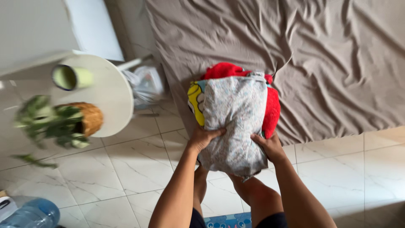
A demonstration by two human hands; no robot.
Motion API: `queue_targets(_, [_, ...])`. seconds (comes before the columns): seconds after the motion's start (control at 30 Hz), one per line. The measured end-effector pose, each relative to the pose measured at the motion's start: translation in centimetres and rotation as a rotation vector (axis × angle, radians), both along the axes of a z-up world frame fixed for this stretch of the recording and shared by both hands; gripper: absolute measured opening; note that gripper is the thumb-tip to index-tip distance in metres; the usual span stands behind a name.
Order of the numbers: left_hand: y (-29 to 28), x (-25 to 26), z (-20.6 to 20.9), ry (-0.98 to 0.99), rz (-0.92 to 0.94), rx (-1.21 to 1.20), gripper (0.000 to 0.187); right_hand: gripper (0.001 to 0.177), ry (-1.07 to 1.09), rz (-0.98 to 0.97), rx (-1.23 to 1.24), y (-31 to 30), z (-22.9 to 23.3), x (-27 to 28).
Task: The person organizes a bedroom by placing folded towels into a wardrobe and closing the doors. They then retrieve a black plastic bag from under a white cabinet, place it on the floor, and roll up a grey rug to store it under a desk. Finally, the person moves a pile of blankets and several pillows on the bed, arranging them neatly.
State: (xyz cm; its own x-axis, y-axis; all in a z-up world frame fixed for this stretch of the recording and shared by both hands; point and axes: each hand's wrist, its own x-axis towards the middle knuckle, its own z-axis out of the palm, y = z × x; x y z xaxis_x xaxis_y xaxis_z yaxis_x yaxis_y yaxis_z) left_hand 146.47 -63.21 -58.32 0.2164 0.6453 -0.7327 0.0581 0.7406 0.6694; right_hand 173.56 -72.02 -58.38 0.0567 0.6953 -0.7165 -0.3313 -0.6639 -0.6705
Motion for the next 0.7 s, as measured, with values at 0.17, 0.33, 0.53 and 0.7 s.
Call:
queue_targets(0.17, [2.0,0.4,11.7,-0.118,0.063,0.097,0.073,0.048,-0.073,0.041,0.131,2.4,9.7,0.9])
queue_targets(0.33, [5.9,-0.5,21.6,-0.084,0.050,0.162,0.069,0.047,-0.089,0.057,0.122,7.7,18.9,0.4])
queue_targets(0.53, [11.9,-4.3,29.7,-0.015,0.108,0.286,0.088,0.055,-0.096,0.092,0.260,15.3,26.3,-3.1])
queue_targets(0.7, [17.6,-9.7,33.1,0.055,0.126,0.316,0.097,0.059,-0.077,0.145,0.382,22.7,29.1,-7.9])
